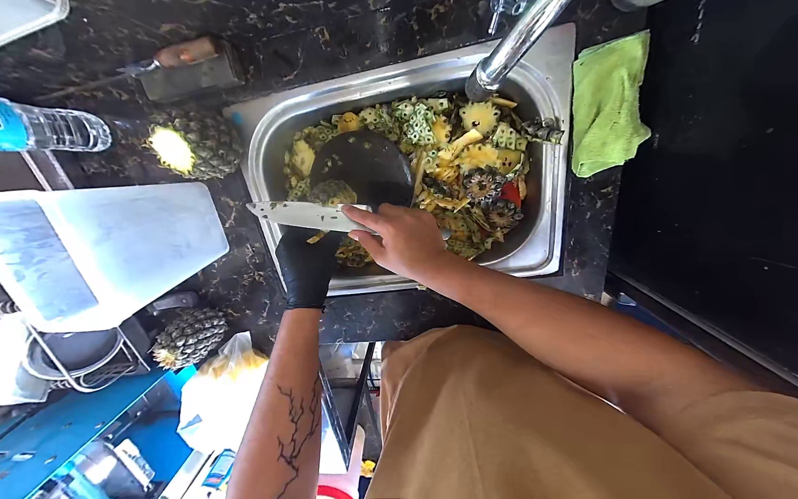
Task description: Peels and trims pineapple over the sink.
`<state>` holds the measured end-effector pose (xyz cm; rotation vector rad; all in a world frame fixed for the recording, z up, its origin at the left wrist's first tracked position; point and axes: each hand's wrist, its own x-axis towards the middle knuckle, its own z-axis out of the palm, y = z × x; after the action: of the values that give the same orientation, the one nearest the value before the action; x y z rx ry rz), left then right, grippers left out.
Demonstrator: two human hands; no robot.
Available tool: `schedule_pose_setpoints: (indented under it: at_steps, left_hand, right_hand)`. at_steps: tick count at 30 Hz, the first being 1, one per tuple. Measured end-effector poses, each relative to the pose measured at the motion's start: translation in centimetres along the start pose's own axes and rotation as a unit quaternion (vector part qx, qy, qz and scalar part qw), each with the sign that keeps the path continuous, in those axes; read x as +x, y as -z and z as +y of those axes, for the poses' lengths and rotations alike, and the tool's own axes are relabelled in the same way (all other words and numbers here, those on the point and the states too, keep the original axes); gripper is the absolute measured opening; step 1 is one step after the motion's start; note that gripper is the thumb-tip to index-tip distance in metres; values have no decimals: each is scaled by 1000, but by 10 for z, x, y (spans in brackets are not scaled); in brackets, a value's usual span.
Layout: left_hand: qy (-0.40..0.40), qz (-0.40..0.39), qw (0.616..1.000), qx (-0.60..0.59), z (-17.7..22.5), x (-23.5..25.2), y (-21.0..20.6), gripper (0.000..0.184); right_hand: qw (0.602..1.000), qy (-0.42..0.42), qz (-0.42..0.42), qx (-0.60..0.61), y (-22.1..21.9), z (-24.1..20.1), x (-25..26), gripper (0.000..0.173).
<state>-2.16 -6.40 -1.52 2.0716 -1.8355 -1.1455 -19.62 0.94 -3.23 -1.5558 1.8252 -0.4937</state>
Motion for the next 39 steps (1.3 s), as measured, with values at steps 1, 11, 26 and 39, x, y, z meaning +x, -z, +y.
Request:
schedule_pose_setpoints:
  at_steps: [1,11,26,39]
  left_hand:
    - [4,-1,1000,-2,2,0,0,31]
    - [-1,-15,1000,10,8,0,4,40]
    - [26,-32,999,7,14,-2,4,75]
    - [16,-37,999,22,11,1,4,84]
  right_hand:
    - [1000,-2,-4,4,2,1,-2,41]
    - [995,-55,-71,31,14,-4,2,44]
    - [976,-121,-133,125,41,3,-11,43]
    - [938,-184,-172,237,38,20,-6,42]
